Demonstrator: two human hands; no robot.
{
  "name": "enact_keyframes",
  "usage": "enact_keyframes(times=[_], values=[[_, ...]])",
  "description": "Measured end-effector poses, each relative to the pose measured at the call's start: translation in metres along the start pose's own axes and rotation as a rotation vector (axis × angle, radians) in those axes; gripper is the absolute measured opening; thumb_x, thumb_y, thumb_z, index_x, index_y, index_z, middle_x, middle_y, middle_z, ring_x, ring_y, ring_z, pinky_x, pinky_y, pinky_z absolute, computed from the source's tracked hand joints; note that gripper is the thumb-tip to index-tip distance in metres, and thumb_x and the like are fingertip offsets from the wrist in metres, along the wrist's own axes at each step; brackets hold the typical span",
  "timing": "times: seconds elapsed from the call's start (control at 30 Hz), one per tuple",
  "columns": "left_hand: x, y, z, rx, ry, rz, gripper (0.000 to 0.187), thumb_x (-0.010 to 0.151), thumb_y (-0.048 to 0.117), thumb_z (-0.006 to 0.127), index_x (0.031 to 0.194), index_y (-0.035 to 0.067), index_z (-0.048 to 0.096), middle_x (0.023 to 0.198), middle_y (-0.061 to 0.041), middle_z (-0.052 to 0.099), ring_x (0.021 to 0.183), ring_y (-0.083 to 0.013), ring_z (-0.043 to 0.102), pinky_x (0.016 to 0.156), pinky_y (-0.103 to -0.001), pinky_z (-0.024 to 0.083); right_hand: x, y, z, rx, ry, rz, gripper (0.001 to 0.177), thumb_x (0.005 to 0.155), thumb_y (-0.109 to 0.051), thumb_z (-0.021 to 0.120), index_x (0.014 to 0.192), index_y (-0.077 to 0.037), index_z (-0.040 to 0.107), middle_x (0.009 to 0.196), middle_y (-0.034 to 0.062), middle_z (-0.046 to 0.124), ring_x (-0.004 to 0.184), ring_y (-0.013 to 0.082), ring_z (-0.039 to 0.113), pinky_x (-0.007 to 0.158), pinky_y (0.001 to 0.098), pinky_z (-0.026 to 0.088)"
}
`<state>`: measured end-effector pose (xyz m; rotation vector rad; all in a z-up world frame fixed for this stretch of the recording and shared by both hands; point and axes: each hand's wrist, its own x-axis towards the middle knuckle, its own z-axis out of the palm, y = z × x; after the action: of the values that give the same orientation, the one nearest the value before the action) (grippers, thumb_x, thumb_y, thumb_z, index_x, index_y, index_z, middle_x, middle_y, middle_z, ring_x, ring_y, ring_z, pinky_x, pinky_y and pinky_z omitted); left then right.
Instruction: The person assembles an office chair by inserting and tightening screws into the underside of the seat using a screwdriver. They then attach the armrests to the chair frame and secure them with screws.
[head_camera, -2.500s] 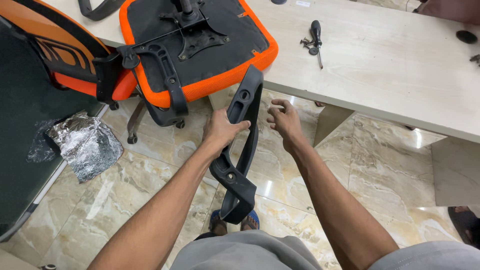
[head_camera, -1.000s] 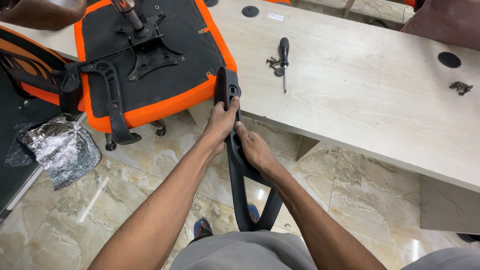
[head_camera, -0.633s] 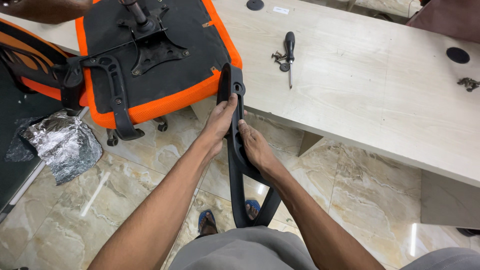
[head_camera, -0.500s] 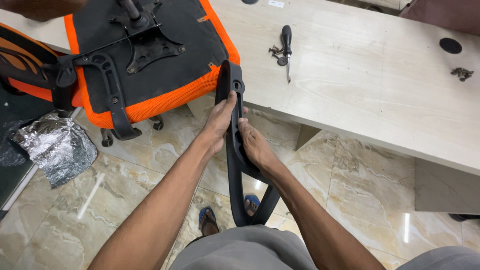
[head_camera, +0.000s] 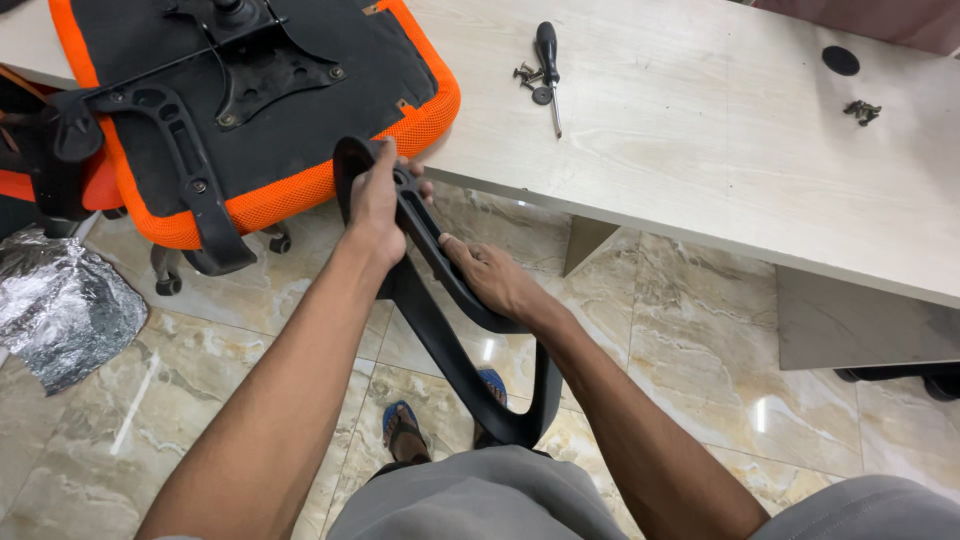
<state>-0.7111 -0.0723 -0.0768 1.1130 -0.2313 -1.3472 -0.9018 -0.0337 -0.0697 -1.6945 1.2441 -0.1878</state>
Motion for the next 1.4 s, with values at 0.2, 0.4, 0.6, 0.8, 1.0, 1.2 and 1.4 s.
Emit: enact_keyframes(times=[0.2, 0.4, 0.6, 0.8, 1.0, 1.2, 1.4], values=[[-0.009, -0.022, -0.033, -0.336, 0.318, -0.132, 0.041, 0.096, 0.056, 0.059, 0.090, 0.016, 0.054, 0.079, 0.000, 0.057, 0.065, -0.0179, 0.054, 0.062, -0.034, 0.048, 0.008, 0.010, -0.004, -0.277, -0.157, -0.029, 0.083, 0.101, -0.068, 0.034, 0.084, 0.005, 0.071, 0.069, 0.0204, 0.064, 0.069, 0.0328, 0.065, 0.071, 0.0509, 0.051], [-0.030, -0.054, -0.034, -0.561, 0.678, -0.037, 0.049, 0.096, 0.059, 0.060, 0.096, 0.011, 0.051, 0.083, -0.003, 0.060, 0.070, -0.0212, 0.058, 0.066, -0.039, 0.052, 0.032, 0.052, -0.016, -0.219, -0.011, -0.270, 0.057, 0.098, -0.055, 0.047, 0.105, -0.005, 0.073, 0.087, 0.0176, 0.072, 0.080, 0.0310, 0.068, 0.077, 0.0461, 0.052], [-0.060, -0.045, -0.024, -0.714, 0.940, 0.028, 0.058, 0.094, 0.063, 0.059, 0.107, 0.007, 0.054, 0.091, -0.003, 0.061, 0.084, -0.0224, 0.063, 0.080, -0.040, 0.059, 0.047, 0.099, -0.003, 0.446, 0.356, 0.126, 0.037, 0.094, -0.036, 0.063, 0.113, -0.004, 0.066, 0.098, 0.0104, 0.062, 0.081, 0.0245, 0.063, 0.069, 0.0393, 0.052], [-0.072, -0.045, -0.027, -0.756, 0.960, 0.090, 0.058, 0.092, 0.066, 0.058, 0.092, 0.008, 0.054, 0.089, -0.001, 0.064, 0.096, -0.0236, 0.065, 0.093, -0.045, 0.056, 0.069, 0.111, 0.030, 1.208, -0.151, 0.518, 0.044, 0.102, -0.043, 0.053, 0.114, -0.001, 0.059, 0.095, 0.0117, 0.067, 0.087, 0.0250, 0.071, 0.078, 0.0373, 0.062], [-0.064, -0.062, -0.045, -0.754, 0.867, 0.147, 0.060, 0.092, 0.071, 0.053, 0.082, 0.012, 0.053, 0.095, -0.003, 0.068, 0.103, -0.0269, 0.065, 0.099, -0.043, 0.052, 0.126, 0.112, 0.057, 1.351, -0.203, 0.580, 0.029, 0.108, -0.027, 0.046, 0.104, 0.000, 0.056, 0.099, 0.0187, 0.069, 0.084, 0.0300, 0.075, 0.078, 0.0427, 0.065], [-0.060, -0.071, -0.071, -0.778, 0.835, 0.105, 0.057, 0.092, 0.070, 0.054, 0.084, 0.013, 0.058, 0.105, -0.003, 0.071, 0.110, -0.0279, 0.065, 0.103, -0.041, 0.051, 0.149, 0.116, 0.076, 1.261, -0.110, 0.586, 0.030, 0.107, -0.018, 0.033, 0.104, 0.002, 0.056, 0.097, 0.0195, 0.069, 0.081, 0.0314, 0.075, 0.063, 0.0457, 0.067], [-0.039, -0.077, -0.101, -0.668, 0.721, 0.021, 0.030, 0.091, 0.042, 0.072, 0.102, 0.015, 0.065, 0.114, 0.001, 0.072, 0.120, -0.0244, 0.063, 0.114, -0.049, 0.036, 0.157, 0.108, 0.081, 1.255, -0.016, 0.596, 0.030, 0.109, -0.019, 0.033, 0.103, 0.001, 0.056, 0.099, 0.0186, 0.069, 0.082, 0.0306, 0.075, 0.065, 0.0449, 0.067]])
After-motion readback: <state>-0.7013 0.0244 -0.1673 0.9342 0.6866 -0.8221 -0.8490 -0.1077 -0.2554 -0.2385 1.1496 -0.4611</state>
